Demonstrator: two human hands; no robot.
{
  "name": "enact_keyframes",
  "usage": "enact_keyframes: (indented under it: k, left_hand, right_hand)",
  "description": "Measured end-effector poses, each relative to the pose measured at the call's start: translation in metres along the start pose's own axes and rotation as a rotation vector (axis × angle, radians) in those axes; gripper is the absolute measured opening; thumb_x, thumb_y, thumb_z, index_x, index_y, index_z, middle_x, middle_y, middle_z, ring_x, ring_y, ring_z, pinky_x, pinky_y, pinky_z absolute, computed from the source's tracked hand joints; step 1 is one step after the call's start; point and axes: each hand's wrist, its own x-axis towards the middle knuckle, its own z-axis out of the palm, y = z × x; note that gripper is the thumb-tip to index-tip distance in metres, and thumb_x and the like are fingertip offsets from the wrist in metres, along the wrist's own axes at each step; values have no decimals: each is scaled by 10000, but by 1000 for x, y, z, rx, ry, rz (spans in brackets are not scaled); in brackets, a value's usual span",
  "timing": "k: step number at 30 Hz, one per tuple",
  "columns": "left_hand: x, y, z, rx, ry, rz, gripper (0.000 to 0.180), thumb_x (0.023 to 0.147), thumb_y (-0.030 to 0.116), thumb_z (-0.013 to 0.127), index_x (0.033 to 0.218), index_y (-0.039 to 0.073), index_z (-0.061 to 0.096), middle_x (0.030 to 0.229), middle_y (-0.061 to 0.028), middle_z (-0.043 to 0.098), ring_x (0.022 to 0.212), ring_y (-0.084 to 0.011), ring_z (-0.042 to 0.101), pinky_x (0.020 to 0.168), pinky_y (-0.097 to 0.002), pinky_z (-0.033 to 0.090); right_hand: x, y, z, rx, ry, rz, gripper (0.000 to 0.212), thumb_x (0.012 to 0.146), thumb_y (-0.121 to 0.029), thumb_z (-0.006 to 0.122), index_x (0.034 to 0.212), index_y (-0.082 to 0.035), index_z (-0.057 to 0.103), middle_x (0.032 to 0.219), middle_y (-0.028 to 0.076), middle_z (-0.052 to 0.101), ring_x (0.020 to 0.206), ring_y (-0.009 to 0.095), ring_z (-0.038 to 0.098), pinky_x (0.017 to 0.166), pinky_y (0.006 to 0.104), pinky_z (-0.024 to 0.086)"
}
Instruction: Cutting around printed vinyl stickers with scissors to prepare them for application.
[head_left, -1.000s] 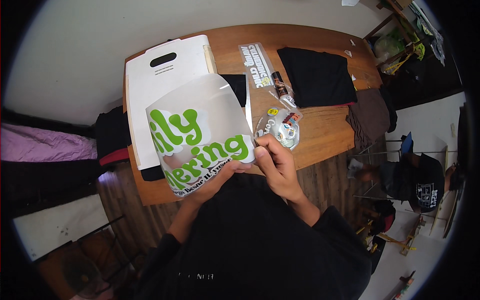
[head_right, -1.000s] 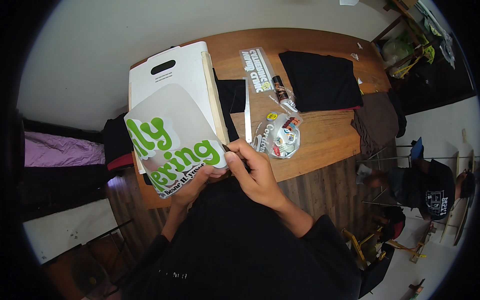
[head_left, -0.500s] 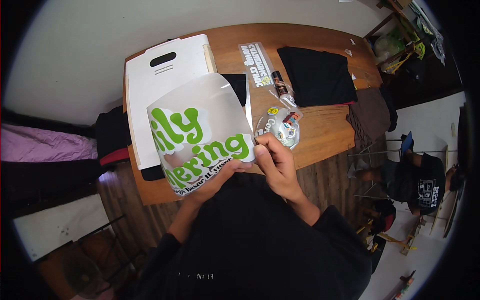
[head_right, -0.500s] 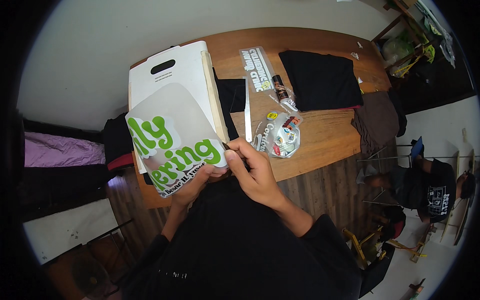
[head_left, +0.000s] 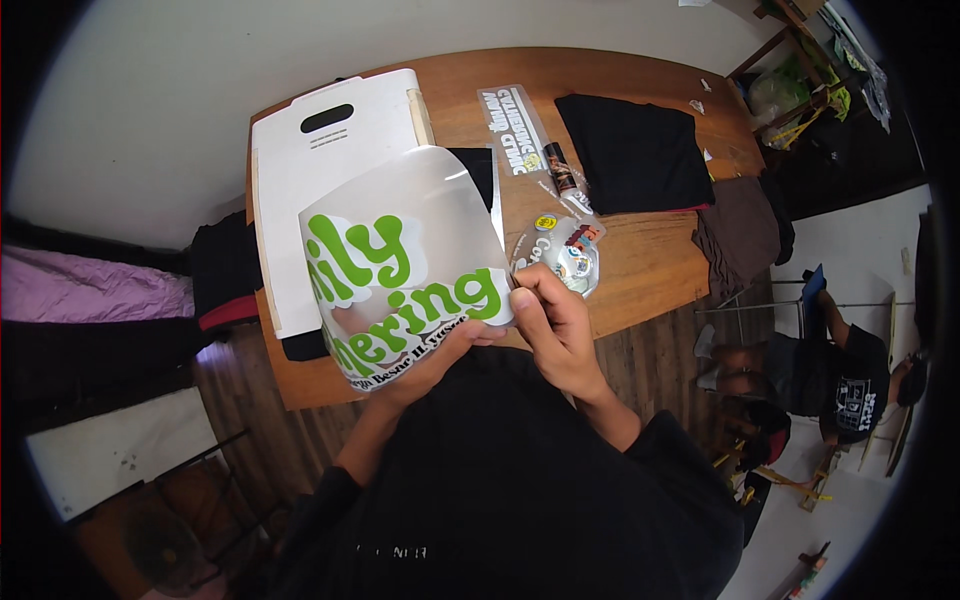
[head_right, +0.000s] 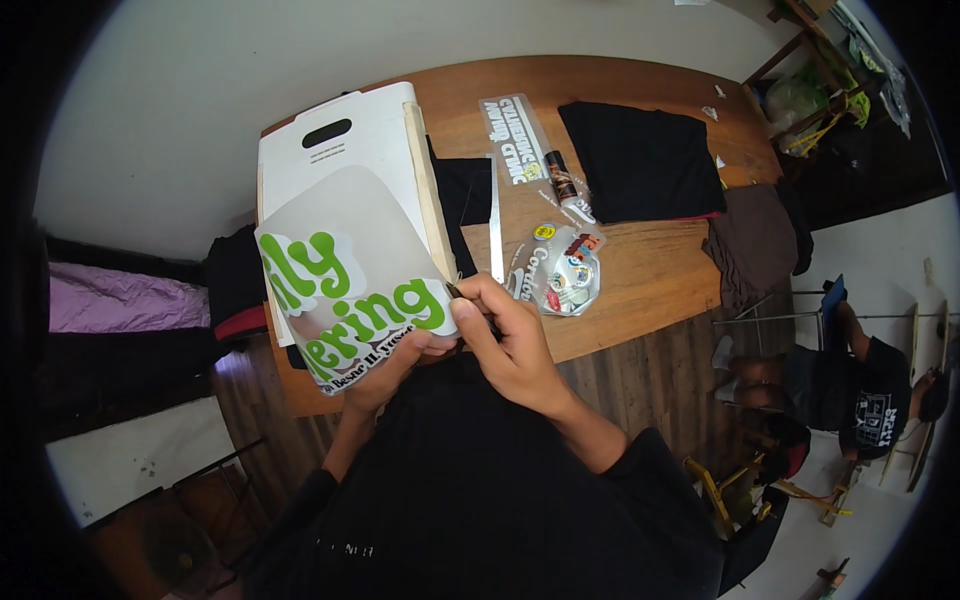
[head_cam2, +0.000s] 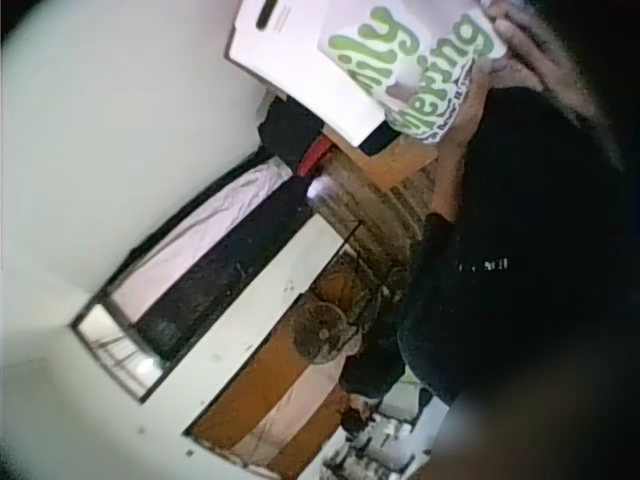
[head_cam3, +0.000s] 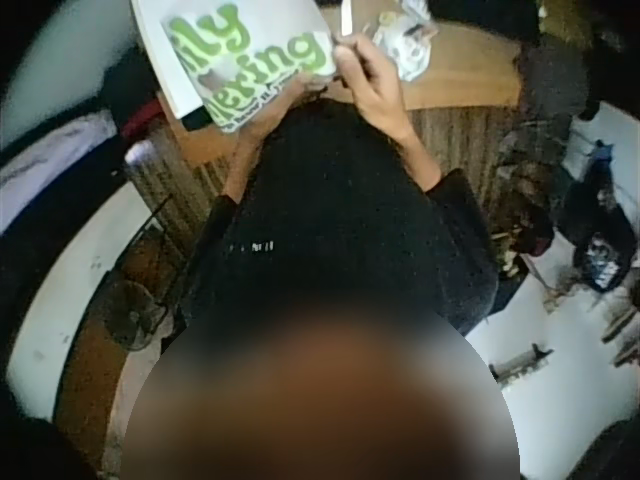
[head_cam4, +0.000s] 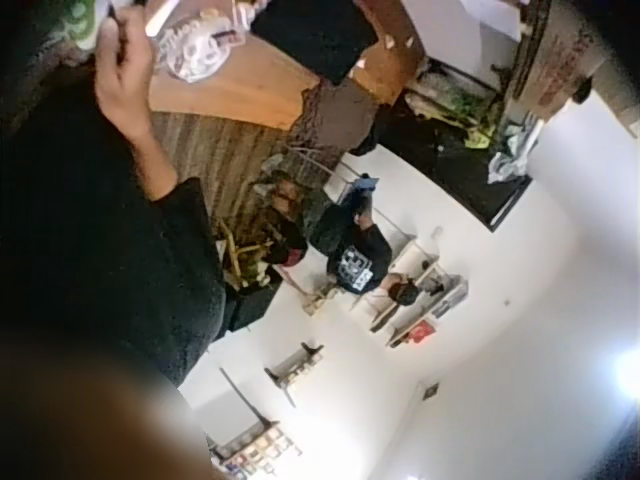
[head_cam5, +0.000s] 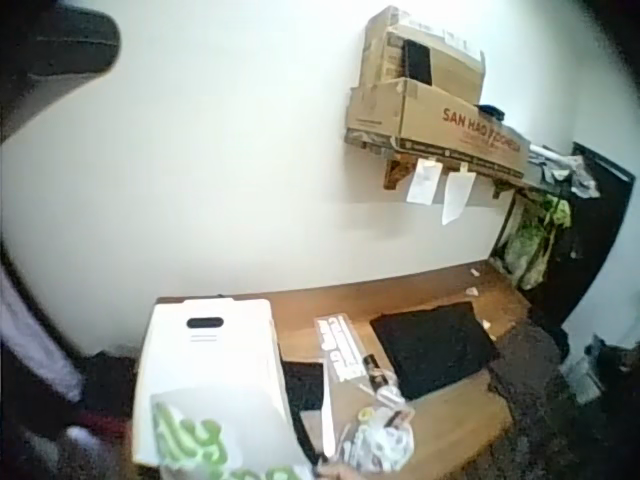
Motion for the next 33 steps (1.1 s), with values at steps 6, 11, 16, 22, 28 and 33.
enact_keyframes:
  k: [6,11,16,22,28,33]
  left_hand:
    - [0,3,0,35,13,-19,244,898,-4,502,1137,-47,526,993,-121,648,911,-173,636,806,-255,527]
    - [0,1,0,115,23,13,219,896,4,514,1108,-34,553,975,-106,656,873,-148,638,767,-231,527]
    - [-3,-2,0,93,33,-4,207,900,17,516,1097,-28,562,966,-100,659,849,-138,636,753,-224,523]
    - [-3,-1,2,109,36,1,201,897,23,527,1087,-22,571,960,-91,660,843,-131,634,745,-220,519]
    - [-5,-1,3,149,67,-3,188,890,23,540,1068,-16,588,966,-74,660,838,-124,631,738,-214,515]
    - [-6,0,4,160,64,-2,189,889,17,538,1069,-16,587,969,-77,658,842,-128,632,734,-218,518]
  right_hand:
    - [0,2,0,1,7,2,149,945,-115,463,898,14,521,672,-4,508,618,16,433,530,189,352]
    - [0,3,0,11,6,5,153,945,-117,463,901,17,522,676,-3,511,617,17,437,528,188,355]
    - [-1,0,2,12,15,1,156,946,-120,464,903,17,523,678,-2,518,622,17,446,530,187,363]
    - [-2,3,1,11,14,11,156,946,-120,465,904,18,522,677,1,519,625,17,446,535,188,370]
    - [-1,2,2,3,25,14,157,947,-119,462,904,20,521,676,2,516,624,19,446,535,188,381]
    - [-1,1,3,17,26,12,157,947,-121,463,904,19,520,678,2,517,630,16,455,537,184,390]
